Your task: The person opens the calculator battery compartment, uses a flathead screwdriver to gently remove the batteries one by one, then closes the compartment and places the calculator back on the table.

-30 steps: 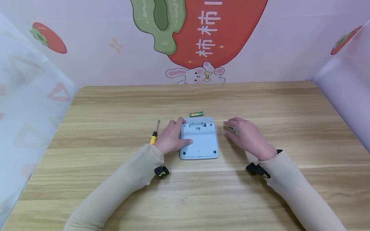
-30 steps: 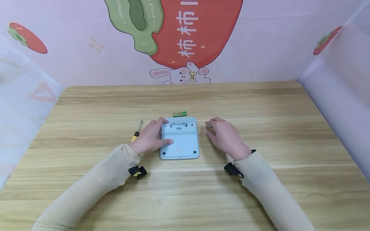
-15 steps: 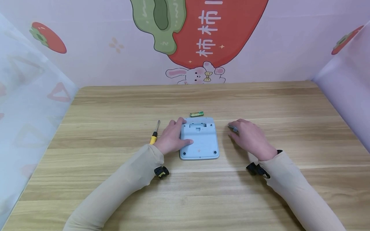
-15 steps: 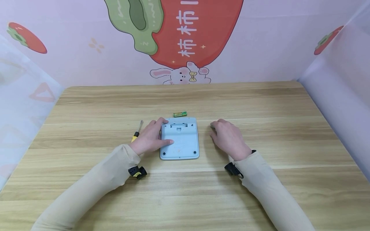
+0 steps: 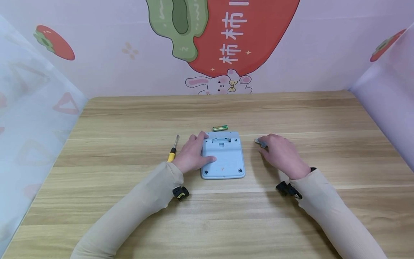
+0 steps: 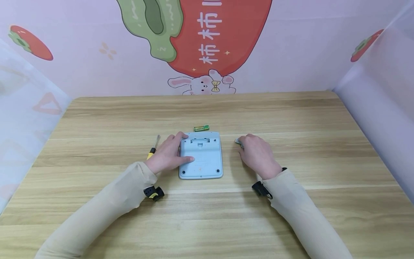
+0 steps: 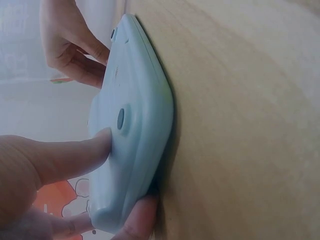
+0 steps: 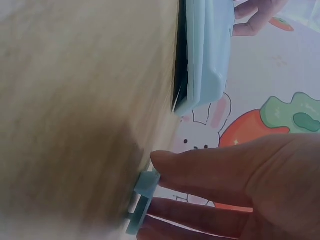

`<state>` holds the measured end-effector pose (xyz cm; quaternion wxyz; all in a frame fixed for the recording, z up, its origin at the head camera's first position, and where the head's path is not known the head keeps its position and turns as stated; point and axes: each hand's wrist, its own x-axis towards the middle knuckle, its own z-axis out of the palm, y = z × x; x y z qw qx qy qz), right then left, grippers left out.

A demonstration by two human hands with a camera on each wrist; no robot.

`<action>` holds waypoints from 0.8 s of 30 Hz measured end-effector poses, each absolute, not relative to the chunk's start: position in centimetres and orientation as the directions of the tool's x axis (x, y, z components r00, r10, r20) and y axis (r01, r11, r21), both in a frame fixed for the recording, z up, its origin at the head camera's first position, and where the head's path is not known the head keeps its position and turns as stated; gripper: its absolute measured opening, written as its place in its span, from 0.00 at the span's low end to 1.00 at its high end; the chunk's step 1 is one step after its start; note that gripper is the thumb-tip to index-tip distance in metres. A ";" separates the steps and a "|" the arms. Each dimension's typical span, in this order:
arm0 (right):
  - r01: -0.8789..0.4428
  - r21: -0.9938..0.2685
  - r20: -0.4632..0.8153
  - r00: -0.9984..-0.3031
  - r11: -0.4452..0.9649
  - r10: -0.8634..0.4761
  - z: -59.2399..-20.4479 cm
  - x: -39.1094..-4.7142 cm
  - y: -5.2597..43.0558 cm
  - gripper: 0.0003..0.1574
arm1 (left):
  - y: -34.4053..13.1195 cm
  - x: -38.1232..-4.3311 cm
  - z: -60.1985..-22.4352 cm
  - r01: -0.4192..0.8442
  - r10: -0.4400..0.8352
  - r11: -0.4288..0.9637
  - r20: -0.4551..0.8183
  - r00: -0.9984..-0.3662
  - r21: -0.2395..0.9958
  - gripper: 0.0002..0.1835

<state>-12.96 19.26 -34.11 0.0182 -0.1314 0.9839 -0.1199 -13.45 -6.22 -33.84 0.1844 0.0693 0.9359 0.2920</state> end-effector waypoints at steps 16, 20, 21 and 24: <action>-0.241 -0.250 0.003 -0.969 0.938 -0.248 -34.1 -13.1 19.0 0.15 | -6.2 -13.5 -33.8 0.017 0.233 0.825 -0.313 -0.921 0.565 0.37; -0.240 -0.249 0.003 -0.969 0.938 -0.247 -34.1 -13.1 19.0 0.15 | -6.2 -13.5 -33.7 0.014 0.233 0.824 -0.315 -0.920 0.566 0.37; -0.238 -0.250 0.002 -0.969 0.938 -0.245 -34.0 -13.1 19.0 0.15 | -6.2 -13.5 -33.8 0.015 0.232 0.825 -0.315 -0.920 0.565 0.37; -0.232 -0.251 -0.004 -0.971 0.940 -0.241 -34.0 -13.1 19.0 0.16 | -6.2 -13.5 -33.8 0.016 0.232 0.826 -0.314 -0.921 0.564 0.37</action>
